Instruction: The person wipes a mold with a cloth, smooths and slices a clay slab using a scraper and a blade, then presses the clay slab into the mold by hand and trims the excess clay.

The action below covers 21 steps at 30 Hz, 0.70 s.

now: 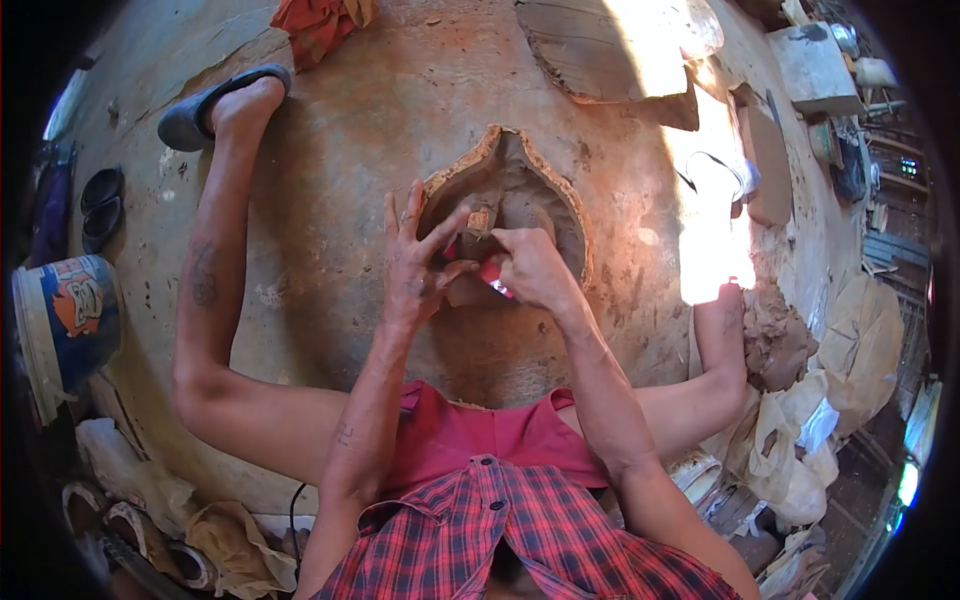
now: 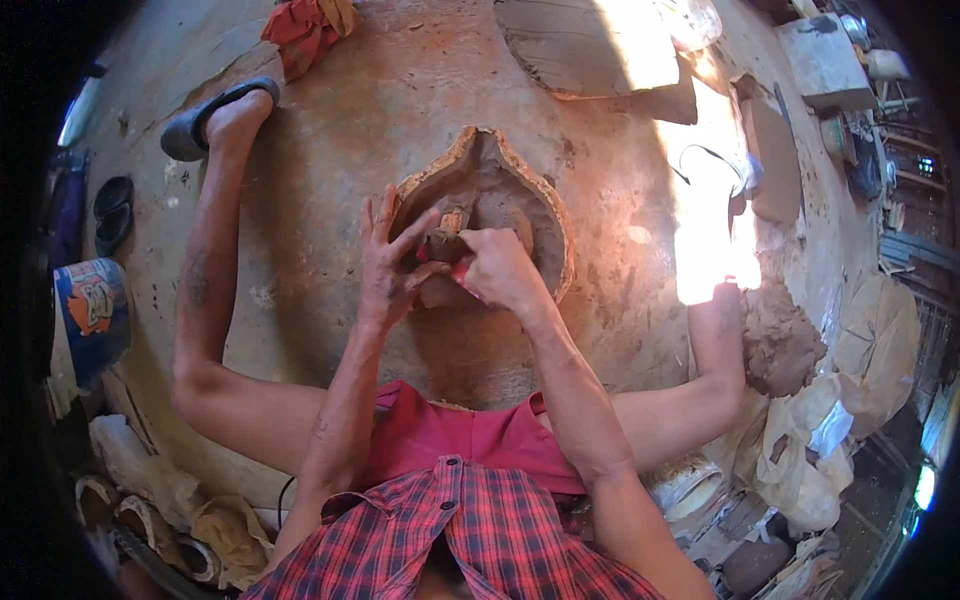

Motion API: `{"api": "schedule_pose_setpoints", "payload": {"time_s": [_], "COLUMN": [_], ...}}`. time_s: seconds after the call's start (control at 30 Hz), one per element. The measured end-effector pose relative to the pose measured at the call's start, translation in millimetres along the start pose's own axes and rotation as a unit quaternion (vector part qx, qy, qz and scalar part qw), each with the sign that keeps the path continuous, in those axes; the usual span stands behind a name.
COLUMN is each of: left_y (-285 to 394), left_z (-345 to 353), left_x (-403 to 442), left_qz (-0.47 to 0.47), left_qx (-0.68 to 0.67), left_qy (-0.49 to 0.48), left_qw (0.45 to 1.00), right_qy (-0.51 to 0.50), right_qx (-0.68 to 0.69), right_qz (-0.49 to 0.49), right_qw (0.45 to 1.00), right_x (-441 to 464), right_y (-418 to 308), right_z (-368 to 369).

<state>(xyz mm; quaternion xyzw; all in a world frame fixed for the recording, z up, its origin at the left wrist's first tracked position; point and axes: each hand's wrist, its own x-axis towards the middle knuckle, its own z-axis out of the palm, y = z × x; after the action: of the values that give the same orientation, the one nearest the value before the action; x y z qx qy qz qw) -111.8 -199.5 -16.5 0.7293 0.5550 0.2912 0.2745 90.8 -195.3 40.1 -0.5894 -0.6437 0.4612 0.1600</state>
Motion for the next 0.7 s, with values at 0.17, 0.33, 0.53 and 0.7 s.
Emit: {"api": "schedule_pose_setpoints", "payload": {"time_s": [0.17, 0.33, 0.53, 0.7], "left_y": [3.8, 44.3, 90.9, 104.1], "left_z": [-13.3, -20.2, 30.1, 67.1], "left_x": [4.8, 8.6, -7.6, -11.0], "left_qz": [0.080, -0.054, -0.229, -0.112], "left_qx": [-0.154, -0.524, -0.440, -0.077], "left_qy": [0.012, -0.054, -0.205, -0.100], "left_qw": [0.985, 0.848, 0.844, 0.986], "right_qy": [0.112, 0.170, 0.166, 0.116], "right_qx": [0.031, 0.050, -0.023, -0.075], "right_qz": [-0.006, 0.204, -0.085, -0.095], "right_qw": [0.993, 0.963, 0.982, 0.986], "right_x": [-29.0, -15.8, 23.5, 35.0], "right_y": [-19.9, 6.0, 77.9, 82.3], "right_z": [-15.2, -82.5, -74.3, -80.5]}}
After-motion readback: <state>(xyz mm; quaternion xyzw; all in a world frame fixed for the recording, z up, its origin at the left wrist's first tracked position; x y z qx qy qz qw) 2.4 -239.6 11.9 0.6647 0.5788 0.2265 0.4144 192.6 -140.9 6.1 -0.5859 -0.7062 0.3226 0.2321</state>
